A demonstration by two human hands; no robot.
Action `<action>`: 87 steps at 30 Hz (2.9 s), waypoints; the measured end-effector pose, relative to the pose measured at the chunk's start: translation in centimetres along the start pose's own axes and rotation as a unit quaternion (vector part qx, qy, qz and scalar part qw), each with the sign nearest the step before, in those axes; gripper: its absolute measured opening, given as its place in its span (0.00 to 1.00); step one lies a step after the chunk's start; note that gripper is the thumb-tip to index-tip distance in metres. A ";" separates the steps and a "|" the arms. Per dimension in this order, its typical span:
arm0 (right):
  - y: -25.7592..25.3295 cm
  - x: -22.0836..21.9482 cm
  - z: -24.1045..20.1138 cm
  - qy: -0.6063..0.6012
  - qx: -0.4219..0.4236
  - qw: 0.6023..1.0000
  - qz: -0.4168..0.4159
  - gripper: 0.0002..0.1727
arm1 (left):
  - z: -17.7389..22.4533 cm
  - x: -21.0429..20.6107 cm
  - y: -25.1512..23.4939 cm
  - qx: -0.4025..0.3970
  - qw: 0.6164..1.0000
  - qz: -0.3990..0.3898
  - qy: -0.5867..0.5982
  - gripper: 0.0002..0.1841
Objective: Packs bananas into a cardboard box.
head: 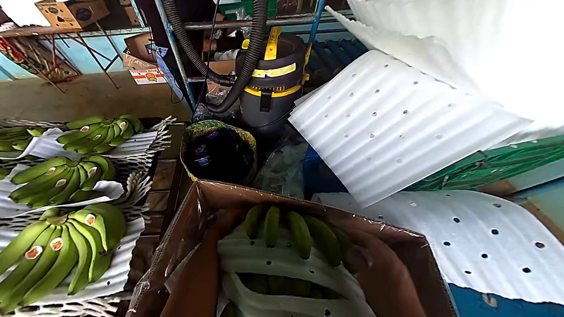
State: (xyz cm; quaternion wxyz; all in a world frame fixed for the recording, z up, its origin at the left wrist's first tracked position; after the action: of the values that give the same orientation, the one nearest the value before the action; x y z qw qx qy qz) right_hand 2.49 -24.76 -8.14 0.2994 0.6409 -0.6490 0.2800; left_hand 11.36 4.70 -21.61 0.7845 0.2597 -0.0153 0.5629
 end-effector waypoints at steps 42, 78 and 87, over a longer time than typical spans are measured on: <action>6.6 -14.5 -13.2 0.002 0.256 0.937 -0.239 0.29 | 0.9 0.0 11.4 0.036 0.969 0.160 -0.186 0.33; 14.2 -1.6 4.5 -0.112 -0.171 0.971 -0.127 0.17 | 7.7 -10.3 24.1 -0.305 0.852 0.111 -0.412 0.43; 12.5 -4.9 8.7 -0.153 -0.257 0.936 -0.185 0.21 | 7.3 -10.0 24.3 -0.288 0.858 0.114 -0.410 0.44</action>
State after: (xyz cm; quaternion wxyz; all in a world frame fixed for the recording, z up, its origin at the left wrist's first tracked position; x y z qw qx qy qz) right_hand -10.27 -27.75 -17.28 0.3977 0.6857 -0.6068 -0.0578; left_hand -11.99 -1.53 -9.00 0.6775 0.2263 -0.5263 0.4613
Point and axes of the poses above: each hand's wrist, its own y-axis away from the middle knuckle, its own x-axis out of the back of the hand, z = x × y, the point moved 10 cm from there along -y, towards the middle knuckle, and after that the axes turned 3 degrees about -y, right-handed, at the moved point
